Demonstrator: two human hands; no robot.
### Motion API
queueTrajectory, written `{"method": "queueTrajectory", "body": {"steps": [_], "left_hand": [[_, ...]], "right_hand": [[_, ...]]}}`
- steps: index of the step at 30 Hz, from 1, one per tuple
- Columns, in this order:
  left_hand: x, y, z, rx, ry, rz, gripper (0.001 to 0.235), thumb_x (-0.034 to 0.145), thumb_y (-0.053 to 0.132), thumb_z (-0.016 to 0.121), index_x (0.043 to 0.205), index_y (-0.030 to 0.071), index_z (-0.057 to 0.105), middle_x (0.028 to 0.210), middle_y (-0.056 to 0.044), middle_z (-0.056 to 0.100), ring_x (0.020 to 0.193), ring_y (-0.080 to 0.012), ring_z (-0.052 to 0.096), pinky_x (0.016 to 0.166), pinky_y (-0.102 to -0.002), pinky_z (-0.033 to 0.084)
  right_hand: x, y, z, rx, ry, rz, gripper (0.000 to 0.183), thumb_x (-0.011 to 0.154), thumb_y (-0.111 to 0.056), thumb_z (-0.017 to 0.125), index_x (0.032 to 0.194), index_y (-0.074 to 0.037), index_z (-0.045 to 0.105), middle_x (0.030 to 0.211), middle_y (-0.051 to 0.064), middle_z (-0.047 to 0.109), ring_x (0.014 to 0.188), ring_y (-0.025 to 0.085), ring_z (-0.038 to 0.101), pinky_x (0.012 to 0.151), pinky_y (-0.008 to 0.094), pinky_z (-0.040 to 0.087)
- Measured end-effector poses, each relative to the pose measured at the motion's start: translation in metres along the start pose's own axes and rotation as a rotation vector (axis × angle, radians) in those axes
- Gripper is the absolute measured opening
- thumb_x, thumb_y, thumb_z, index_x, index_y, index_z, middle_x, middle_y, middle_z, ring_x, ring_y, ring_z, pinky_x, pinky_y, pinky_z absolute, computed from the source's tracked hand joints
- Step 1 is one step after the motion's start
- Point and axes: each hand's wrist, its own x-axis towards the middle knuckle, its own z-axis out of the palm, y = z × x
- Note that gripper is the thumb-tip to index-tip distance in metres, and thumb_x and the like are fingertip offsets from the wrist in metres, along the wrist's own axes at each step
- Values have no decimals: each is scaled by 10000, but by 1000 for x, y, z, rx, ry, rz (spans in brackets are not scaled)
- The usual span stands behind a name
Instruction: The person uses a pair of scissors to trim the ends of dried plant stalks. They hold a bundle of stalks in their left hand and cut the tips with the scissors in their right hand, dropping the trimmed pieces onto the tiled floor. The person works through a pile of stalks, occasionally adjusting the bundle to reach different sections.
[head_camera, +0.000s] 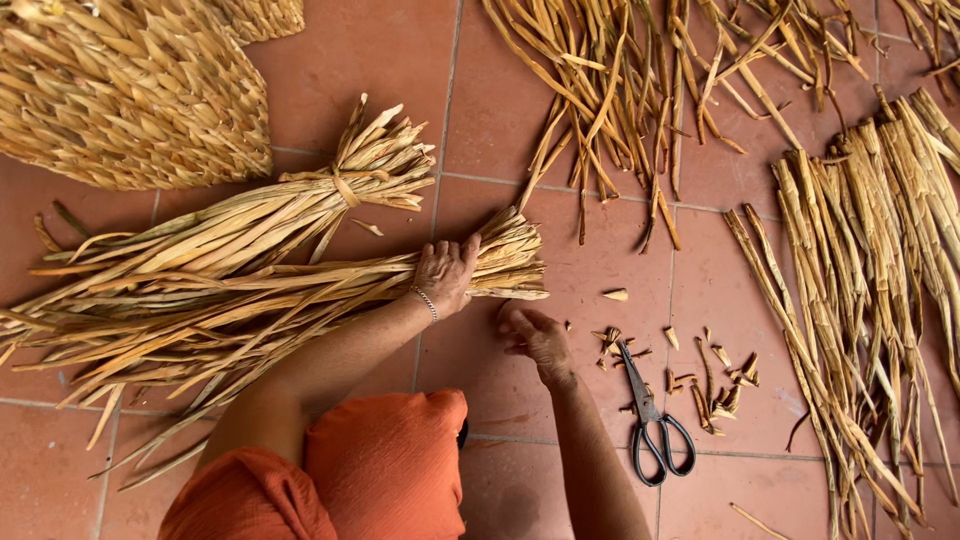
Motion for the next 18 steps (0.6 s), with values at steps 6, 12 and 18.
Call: {"method": "queueTrajectory", "body": {"steps": [6, 12, 18], "left_hand": [[-31, 18, 3, -62, -26, 44, 1238, 731, 311, 889, 1612, 106, 44, 1401, -251, 493, 1310, -416, 472, 1131, -623, 334], [-46, 34, -17, 34, -72, 78, 1416, 647, 463, 955, 1591, 231, -76, 1621, -267, 247, 1350, -499, 414, 1126, -753, 166], [-44, 44, -27, 85, -84, 32, 1442, 629, 430, 966, 1593, 212, -84, 1575, -259, 303, 1419, -481, 363, 1152, -749, 156]], "right_hand": [[19, 24, -20, 247, 646, -518, 520, 1107, -429, 539, 1292, 56, 578, 1371, 164, 681, 1288, 247, 651, 1127, 392, 495], [3, -12, 26, -223, 449, -699, 575, 1110, -378, 407, 1567, -29, 386, 1570, 212, 468, 1476, 340, 410, 1212, 434, 309], [-4, -29, 22, -273, 426, -595, 505, 1073, -317, 503, 1493, -36, 494, 1426, 207, 611, 1348, 292, 564, 1123, 389, 437]]}}
